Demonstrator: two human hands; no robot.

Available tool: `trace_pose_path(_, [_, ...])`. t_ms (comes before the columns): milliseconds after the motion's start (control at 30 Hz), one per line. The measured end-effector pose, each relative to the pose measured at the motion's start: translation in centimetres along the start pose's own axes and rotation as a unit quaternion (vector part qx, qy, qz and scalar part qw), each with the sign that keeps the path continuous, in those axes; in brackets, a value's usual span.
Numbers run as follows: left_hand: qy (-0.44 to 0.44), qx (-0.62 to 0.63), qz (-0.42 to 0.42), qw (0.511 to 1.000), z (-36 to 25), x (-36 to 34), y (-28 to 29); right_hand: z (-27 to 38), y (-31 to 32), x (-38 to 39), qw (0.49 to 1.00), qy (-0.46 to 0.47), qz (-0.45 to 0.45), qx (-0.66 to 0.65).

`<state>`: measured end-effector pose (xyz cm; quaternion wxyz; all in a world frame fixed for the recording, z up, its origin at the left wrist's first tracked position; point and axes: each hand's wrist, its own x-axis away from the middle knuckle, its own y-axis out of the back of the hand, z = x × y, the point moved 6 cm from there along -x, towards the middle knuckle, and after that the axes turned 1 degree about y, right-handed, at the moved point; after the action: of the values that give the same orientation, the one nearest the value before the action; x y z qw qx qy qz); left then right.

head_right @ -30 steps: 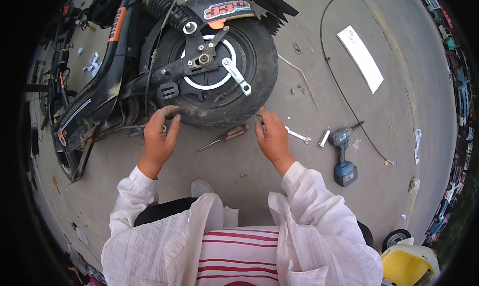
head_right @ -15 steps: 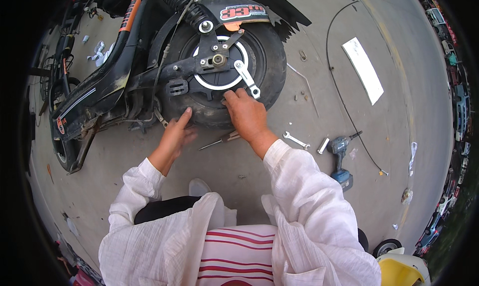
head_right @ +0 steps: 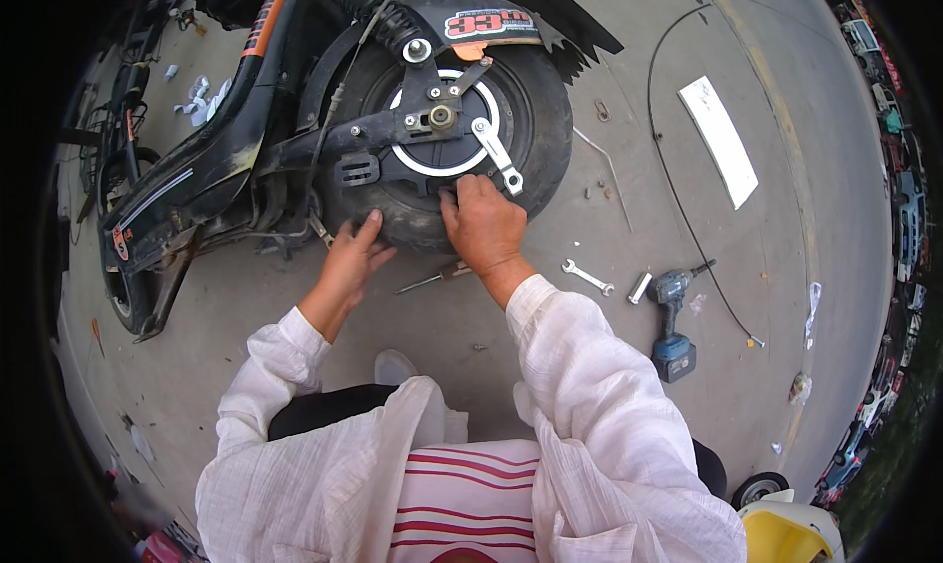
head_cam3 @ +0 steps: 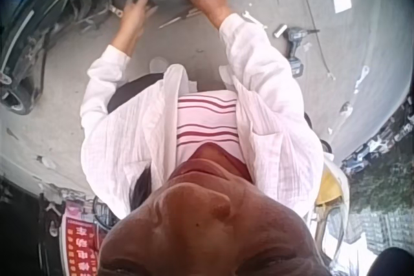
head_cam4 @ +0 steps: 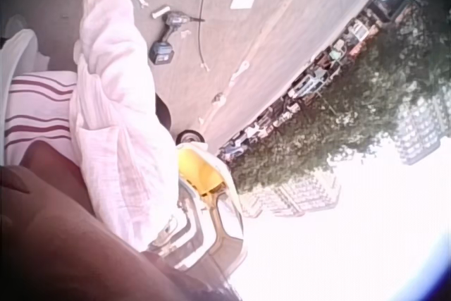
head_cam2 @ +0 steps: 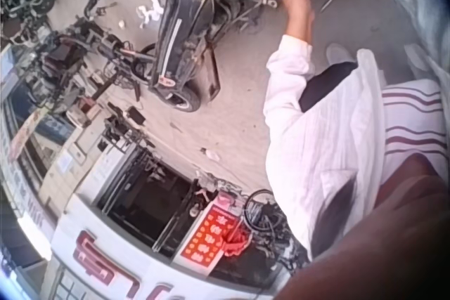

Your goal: The person repairs the rear wheel assembly of a scooter, using a wrench and an impact driver to tighten bolts and secure the brake components. The person adjusts the wheel and brake parts, then uses tools to fasten them in place.

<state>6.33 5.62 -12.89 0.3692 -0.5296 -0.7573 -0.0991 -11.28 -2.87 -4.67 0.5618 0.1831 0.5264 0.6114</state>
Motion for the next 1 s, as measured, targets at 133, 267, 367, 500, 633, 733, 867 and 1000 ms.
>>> trace_pose_path(133, [0.020,-0.025,-0.004,0.999,-0.6,0.5,0.3,-0.2,0.0,0.7,0.999,-0.002,0.032,-0.018])
trace_pose_path(267, [0.040,-0.204,-0.023,0.978,-3.9,2.7,0.3,-0.1,2.2,2.4,0.994,-0.021,0.069,-0.079])
trace_pose_path(367, [-0.016,-0.128,0.009,0.992,-5.6,3.0,-0.1,-0.5,4.0,3.3,0.988,-0.079,0.066,-0.112])
trace_pose_path(500, [-0.129,0.073,0.023,0.989,-6.5,1.8,-1.2,-2.2,5.4,3.0,0.986,-0.108,-0.011,-0.123])
trace_pose_path(633, [-0.134,0.156,0.084,0.975,-6.4,0.3,-1.5,-4.4,6.1,2.3,0.986,-0.128,-0.018,-0.101])
trace_pose_path(733, [-0.132,0.184,0.082,0.971,-5.9,0.0,-1.6,-7.9,5.8,3.3,0.974,-0.200,-0.020,-0.106])
trace_pose_path(867, [-0.153,0.194,0.072,0.966,-5.7,-0.8,-0.8,-13.5,5.2,6.6,0.962,-0.260,-0.044,-0.075])
trace_pose_path(1000, [-0.173,0.193,0.079,0.963,-5.6,-1.4,-0.6,-15.5,3.3,11.9,0.960,-0.266,0.060,-0.061])
